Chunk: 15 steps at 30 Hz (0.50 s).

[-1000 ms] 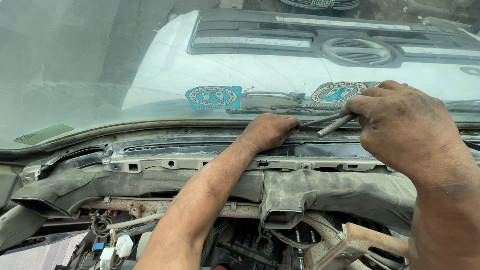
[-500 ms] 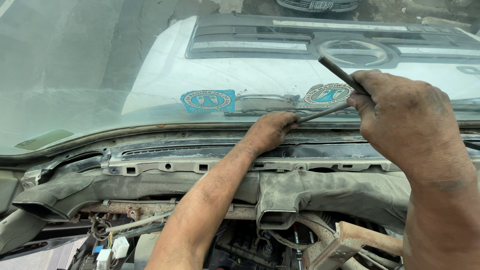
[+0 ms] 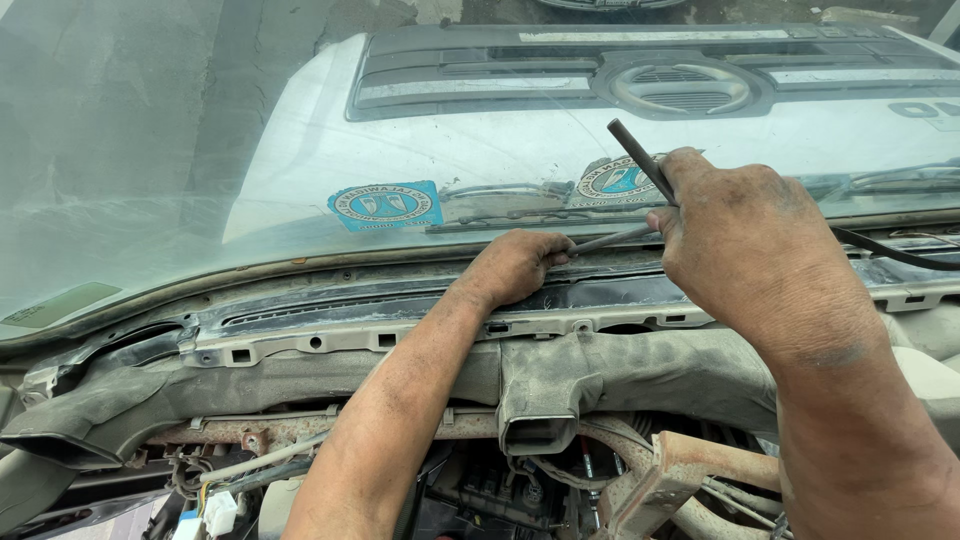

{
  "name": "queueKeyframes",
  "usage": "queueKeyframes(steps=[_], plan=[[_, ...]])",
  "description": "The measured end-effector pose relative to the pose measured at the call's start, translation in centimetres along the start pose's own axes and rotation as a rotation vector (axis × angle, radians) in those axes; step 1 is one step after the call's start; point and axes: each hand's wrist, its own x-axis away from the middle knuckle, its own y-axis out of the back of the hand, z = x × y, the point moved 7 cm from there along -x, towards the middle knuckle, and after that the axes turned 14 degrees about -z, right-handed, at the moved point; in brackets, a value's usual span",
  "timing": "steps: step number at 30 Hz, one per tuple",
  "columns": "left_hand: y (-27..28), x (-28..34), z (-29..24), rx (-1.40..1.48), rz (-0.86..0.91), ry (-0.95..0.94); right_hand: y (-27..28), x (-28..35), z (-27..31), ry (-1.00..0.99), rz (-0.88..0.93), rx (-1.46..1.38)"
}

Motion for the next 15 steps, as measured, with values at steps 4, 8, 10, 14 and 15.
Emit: queueKeyframes(steps=[4,8,10,14,15], plan=[[0.1,0.2,-0.3,-0.124,-0.012,-0.037,-0.5,-0.1,-0.4,-0.054,0.087,0.015],[0.6,0.3,-0.3,-0.036,-0.03,0.051,0.0,-0.7,0.2,0.082,0.025,-0.011],[0.9,0.3,-0.5,-0.047,-0.036,0.019,-0.6,-0.8,-0.5,0.064,0.101,0.015],[0.8,0.3,-0.6,-0.033,-0.02,0.05,-0.3,-1.3,-0.7,0.242,-0.054,-0.071],[0.7,0.3,-0.7,-0.043,-0.009,0.044,-0.2,-1.4,-0.7,0.287,-0.091,-0.097]])
